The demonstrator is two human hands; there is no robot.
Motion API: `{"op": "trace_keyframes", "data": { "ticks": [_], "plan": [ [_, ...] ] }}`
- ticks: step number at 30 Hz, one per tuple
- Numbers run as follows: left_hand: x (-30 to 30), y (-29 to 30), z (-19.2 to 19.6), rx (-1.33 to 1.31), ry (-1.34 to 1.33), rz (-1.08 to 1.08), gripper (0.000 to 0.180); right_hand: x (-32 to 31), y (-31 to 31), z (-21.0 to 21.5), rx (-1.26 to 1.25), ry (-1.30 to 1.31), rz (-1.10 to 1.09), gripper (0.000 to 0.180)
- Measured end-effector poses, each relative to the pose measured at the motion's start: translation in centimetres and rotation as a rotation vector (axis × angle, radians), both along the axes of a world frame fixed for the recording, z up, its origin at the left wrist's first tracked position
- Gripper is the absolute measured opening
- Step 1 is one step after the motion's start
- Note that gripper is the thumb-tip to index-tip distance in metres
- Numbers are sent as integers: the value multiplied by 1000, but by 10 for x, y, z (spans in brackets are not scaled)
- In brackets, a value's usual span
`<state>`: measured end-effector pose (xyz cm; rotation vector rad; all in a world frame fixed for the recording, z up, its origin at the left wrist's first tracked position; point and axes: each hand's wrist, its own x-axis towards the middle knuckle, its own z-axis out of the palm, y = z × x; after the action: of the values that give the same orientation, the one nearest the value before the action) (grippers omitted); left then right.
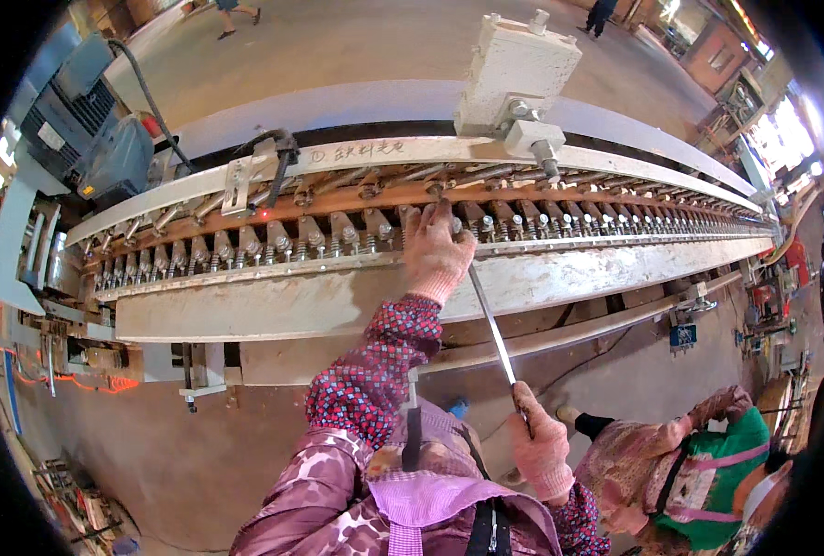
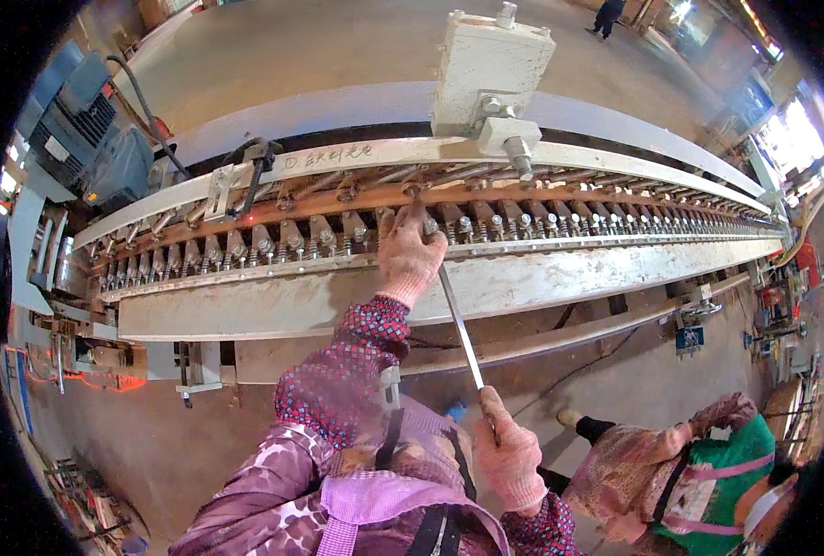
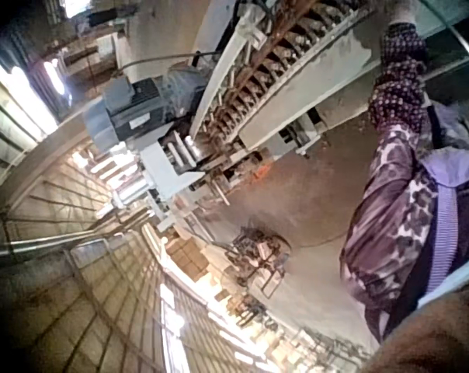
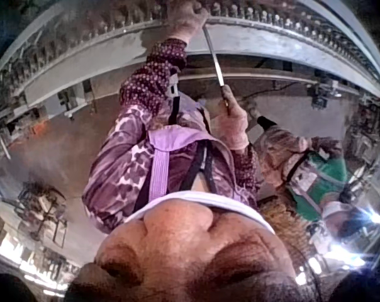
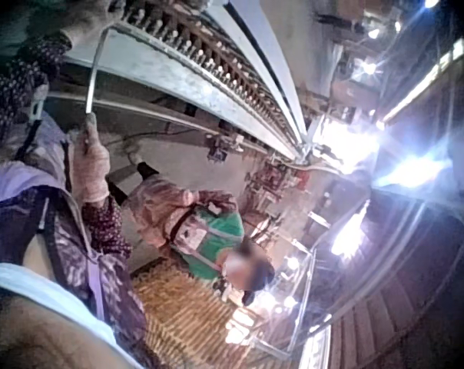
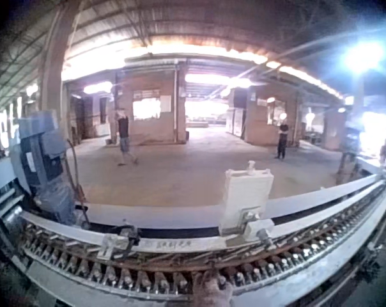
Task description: The person uses a long metal rod to adjust a series of metal rollers on a large industrial machine. They systematically move the rod along the row of rollers, applying pressure or making adjustments to each one.
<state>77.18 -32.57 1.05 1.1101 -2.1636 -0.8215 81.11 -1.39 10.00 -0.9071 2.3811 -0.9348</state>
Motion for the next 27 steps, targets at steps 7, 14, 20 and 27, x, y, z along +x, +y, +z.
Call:
{"op": "trace_keyframes", "data": {
  "ticks": [7, 14, 20, 27],
  "plan": [
    [45, -1, -11, -123, 64, 202, 55, 18, 3, 9, -59, -120, 70, 40],
    [73, -32, -22, -313, 35, 219, 56, 15, -18, -26, -29, -94, 115, 46],
    [69, -35, -30, -240, 13, 240, 56, 20, -26, -36, -96, -77, 100, 46],
    [64, -29, -18, -166, -40, 235, 52, 11, -29, -26, 43, -59, 136, 46]
  ]
}}
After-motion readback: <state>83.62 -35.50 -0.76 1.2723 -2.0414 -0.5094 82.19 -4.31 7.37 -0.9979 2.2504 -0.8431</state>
